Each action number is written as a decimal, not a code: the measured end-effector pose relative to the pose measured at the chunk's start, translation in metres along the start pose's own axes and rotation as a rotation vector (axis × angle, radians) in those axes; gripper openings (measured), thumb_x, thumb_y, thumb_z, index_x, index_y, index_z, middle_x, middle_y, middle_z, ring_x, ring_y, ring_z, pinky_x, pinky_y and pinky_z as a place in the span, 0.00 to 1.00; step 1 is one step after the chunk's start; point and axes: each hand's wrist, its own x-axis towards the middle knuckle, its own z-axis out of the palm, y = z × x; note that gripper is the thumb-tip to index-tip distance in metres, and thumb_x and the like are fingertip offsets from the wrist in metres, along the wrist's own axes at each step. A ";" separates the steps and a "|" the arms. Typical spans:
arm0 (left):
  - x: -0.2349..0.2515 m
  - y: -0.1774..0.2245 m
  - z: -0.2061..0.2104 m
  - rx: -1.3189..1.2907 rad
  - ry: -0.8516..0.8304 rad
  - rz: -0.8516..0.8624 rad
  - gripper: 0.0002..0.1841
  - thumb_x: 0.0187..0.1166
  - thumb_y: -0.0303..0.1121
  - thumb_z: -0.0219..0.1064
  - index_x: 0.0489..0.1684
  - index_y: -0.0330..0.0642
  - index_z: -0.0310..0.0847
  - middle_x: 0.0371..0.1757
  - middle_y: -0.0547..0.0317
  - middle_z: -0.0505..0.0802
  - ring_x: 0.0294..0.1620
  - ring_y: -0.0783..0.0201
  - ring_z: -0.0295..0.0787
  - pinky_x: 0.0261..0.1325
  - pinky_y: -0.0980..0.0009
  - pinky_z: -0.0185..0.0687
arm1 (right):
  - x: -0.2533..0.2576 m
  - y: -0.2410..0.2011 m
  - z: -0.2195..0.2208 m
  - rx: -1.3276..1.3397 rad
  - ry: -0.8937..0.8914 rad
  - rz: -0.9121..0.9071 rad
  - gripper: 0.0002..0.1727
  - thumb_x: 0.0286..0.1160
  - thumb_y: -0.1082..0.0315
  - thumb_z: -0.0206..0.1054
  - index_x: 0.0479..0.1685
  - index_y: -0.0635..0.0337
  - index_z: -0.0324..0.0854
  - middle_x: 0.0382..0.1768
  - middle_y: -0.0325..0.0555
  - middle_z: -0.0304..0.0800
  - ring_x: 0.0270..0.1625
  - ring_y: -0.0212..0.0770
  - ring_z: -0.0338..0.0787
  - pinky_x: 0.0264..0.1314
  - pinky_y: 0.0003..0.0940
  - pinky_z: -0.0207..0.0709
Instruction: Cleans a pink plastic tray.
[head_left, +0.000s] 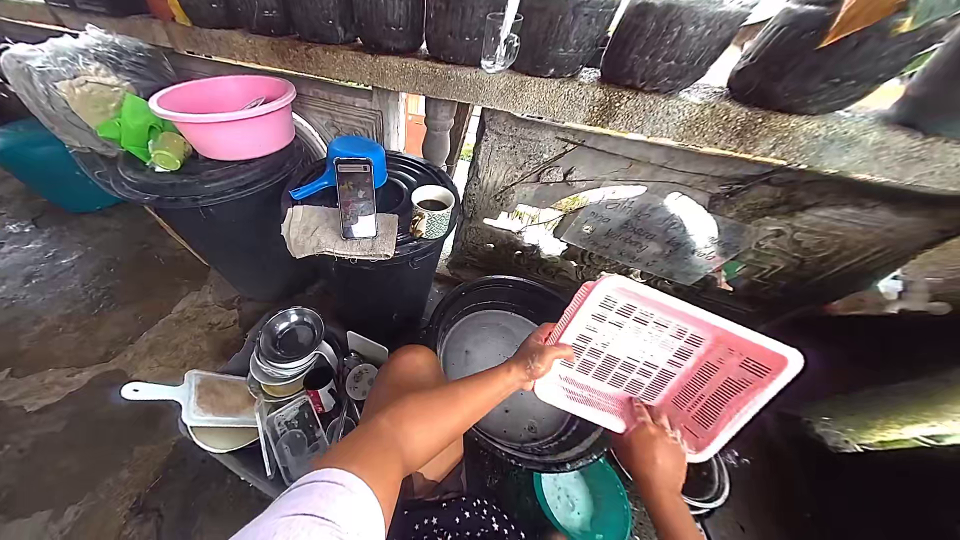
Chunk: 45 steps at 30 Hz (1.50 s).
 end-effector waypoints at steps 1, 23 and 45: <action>0.001 -0.005 0.004 -0.011 0.030 -0.003 0.30 0.71 0.20 0.63 0.78 0.33 0.63 0.55 0.43 0.88 0.48 0.58 0.91 0.53 0.58 0.90 | -0.003 -0.023 -0.003 0.047 -0.024 0.020 0.38 0.58 0.67 0.79 0.77 0.65 0.78 0.76 0.70 0.78 0.80 0.71 0.76 0.79 0.71 0.68; -0.006 0.000 0.006 0.122 0.054 -0.080 0.33 0.69 0.23 0.68 0.78 0.33 0.64 0.55 0.42 0.88 0.48 0.59 0.89 0.54 0.60 0.87 | -0.030 -0.105 0.017 0.311 0.301 -0.419 0.20 0.66 0.74 0.63 0.57 0.69 0.89 0.61 0.63 0.92 0.65 0.64 0.91 0.68 0.63 0.81; 0.023 0.024 -0.019 -0.260 0.069 -0.315 0.27 0.85 0.45 0.62 0.81 0.48 0.68 0.69 0.37 0.85 0.63 0.39 0.86 0.56 0.36 0.85 | -0.008 0.013 -0.034 0.008 0.321 -0.280 0.15 0.66 0.61 0.75 0.29 0.68 0.87 0.39 0.67 0.92 0.48 0.71 0.93 0.47 0.70 0.81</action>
